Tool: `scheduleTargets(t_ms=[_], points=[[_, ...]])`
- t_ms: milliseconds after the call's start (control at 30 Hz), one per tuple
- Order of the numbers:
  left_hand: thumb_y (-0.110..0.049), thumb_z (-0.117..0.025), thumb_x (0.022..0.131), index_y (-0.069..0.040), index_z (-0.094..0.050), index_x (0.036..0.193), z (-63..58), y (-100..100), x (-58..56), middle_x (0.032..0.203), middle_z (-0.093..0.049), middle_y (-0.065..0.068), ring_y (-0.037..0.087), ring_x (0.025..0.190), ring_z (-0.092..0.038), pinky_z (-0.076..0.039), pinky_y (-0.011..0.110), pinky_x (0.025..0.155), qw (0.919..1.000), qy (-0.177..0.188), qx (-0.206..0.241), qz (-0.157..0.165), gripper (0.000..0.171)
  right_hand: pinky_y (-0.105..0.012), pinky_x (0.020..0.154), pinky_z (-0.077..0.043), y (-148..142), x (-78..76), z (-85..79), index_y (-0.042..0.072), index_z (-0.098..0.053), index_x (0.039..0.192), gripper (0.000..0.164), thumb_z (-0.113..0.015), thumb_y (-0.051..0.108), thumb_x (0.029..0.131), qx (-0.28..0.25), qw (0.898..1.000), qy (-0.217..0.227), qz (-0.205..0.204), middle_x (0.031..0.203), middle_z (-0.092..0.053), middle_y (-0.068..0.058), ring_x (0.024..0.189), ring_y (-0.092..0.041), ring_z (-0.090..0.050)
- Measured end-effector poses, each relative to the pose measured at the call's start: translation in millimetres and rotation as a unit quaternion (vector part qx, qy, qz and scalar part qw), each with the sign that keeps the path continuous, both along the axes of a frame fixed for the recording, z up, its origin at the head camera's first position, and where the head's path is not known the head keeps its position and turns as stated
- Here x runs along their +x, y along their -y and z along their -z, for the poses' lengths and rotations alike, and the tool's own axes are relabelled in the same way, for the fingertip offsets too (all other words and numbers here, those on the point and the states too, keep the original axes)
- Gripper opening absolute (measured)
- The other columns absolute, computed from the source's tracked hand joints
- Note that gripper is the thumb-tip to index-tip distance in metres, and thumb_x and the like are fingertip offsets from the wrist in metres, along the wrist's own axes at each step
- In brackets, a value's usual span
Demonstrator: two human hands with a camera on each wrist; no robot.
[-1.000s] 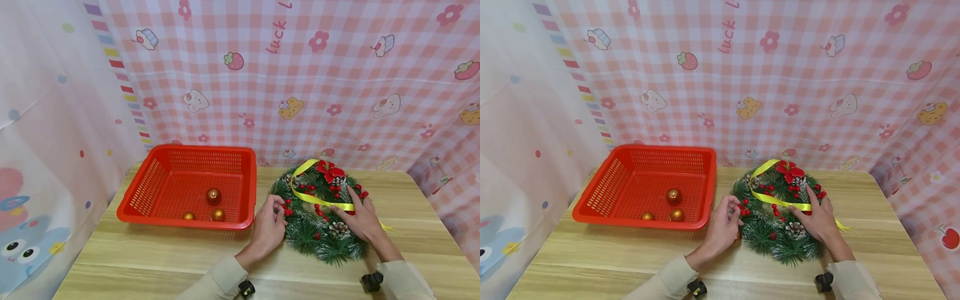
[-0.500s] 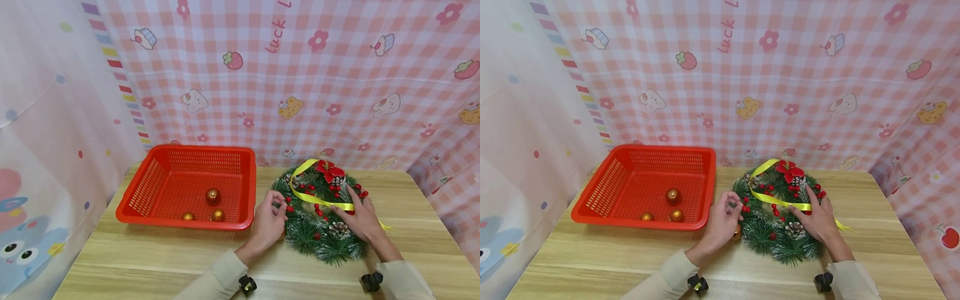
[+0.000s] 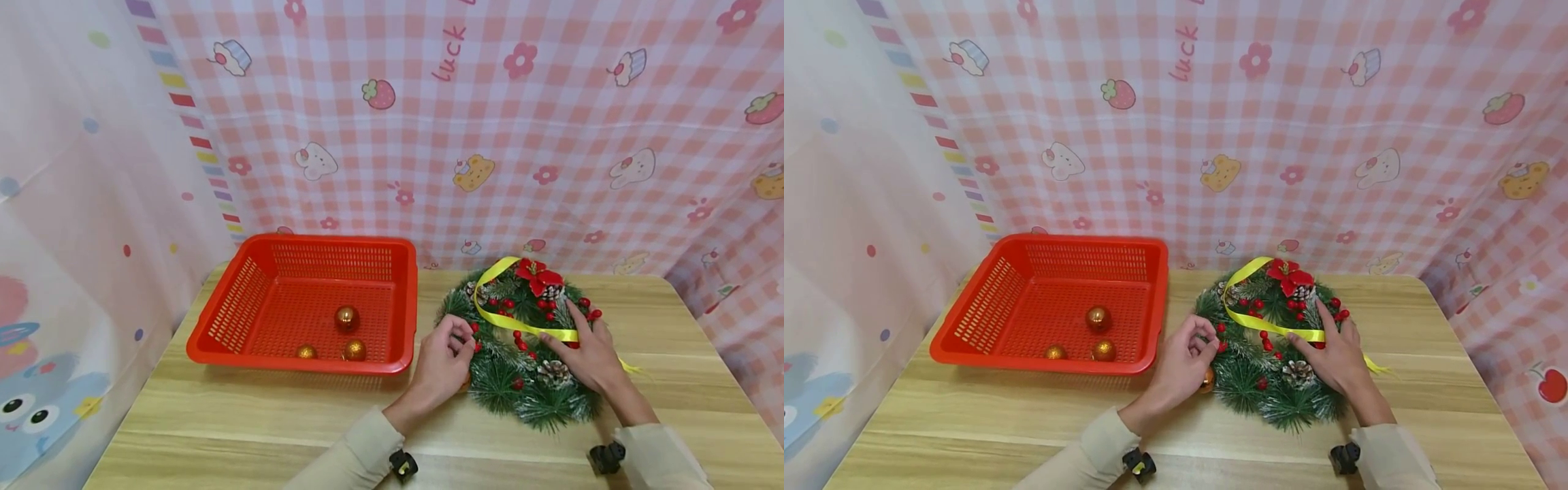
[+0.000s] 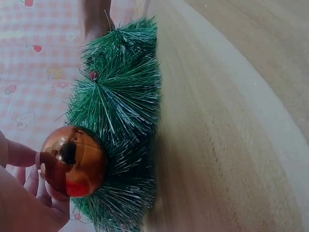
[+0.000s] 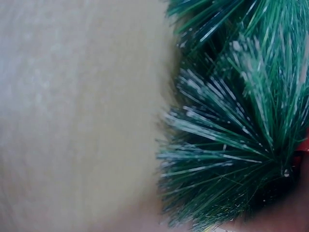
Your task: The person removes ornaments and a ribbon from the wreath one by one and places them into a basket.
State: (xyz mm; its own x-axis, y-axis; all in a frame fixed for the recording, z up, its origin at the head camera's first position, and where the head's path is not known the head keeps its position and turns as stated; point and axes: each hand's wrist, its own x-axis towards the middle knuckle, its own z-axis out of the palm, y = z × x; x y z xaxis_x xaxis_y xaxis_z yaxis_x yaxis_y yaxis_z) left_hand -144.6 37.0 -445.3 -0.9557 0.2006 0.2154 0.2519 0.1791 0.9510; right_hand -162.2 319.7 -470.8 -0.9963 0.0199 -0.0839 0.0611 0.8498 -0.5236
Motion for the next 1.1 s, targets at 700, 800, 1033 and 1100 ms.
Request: scheduleTargets(t_ms=[700, 800, 1033, 1100], points=[[-0.005, -0.071, 0.089, -0.013, -0.061, 0.101, 5.4, 9.3, 7.5, 0.086, -0.07, -0.006, -0.003, 0.072, -0.062, -0.051, 0.016, 0.072, 0.991, -0.088, -0.097, 0.03, 0.016, -0.077, 0.09, -0.032, 0.2, 0.5, -0.6, 0.01, 0.001, 0.159, 0.095, -0.048, 0.061, 0.096, 0.0, 1.0, -0.001, 0.0, 0.143, -0.01, -0.051, 0.128, -0.067, -0.019], [-0.005, -0.072, 0.088, -0.013, -0.061, 0.101, 4.8, 11.7, 9.5, 0.085, -0.072, -0.007, -0.005, 0.071, -0.063, -0.052, 0.016, 0.073, 0.9914, -0.075, -0.103, 0.029, 0.019, -0.077, 0.09, -0.032, 0.1, 0.4, -0.8, 0.01, 0.002, 0.159, 0.095, -0.048, 0.061, 0.096, 0.001, 1.0, 0.001, 0.0, 0.143, -0.01, -0.051, 0.128, -0.068, -0.019], [-0.001, -0.07, 0.088, -0.012, -0.06, 0.102, 4.8, 15.8, 11.8, 0.085, -0.072, -0.006, -0.003, 0.072, -0.063, -0.052, 0.017, 0.071, 0.9936, -0.044, -0.092, 0.048, 0.021, -0.076, 0.09, -0.034, 0.0, 0.7, -0.1, 0.01, 0.001, 0.159, 0.095, -0.048, 0.061, 0.096, 0.002, 1.0, -0.004, -0.001, 0.142, -0.012, -0.051, 0.127, -0.066, -0.021], [0.0, -0.069, 0.089, -0.01, -0.06, 0.104, 3.7, 16.8, 12.1, 0.087, -0.071, -0.003, -0.001, 0.073, -0.064, -0.053, 0.018, 0.071, 0.9954, -0.025, -0.073, 0.057, 0.02, -0.076, 0.089, -0.034, -0.7, 0.6, 0.1, 0.009, 0.001, 0.159, 0.094, -0.048, 0.06, 0.096, 0.003, 1.0, -0.005, -0.001, 0.141, -0.013, -0.051, 0.126, -0.066, -0.021]])
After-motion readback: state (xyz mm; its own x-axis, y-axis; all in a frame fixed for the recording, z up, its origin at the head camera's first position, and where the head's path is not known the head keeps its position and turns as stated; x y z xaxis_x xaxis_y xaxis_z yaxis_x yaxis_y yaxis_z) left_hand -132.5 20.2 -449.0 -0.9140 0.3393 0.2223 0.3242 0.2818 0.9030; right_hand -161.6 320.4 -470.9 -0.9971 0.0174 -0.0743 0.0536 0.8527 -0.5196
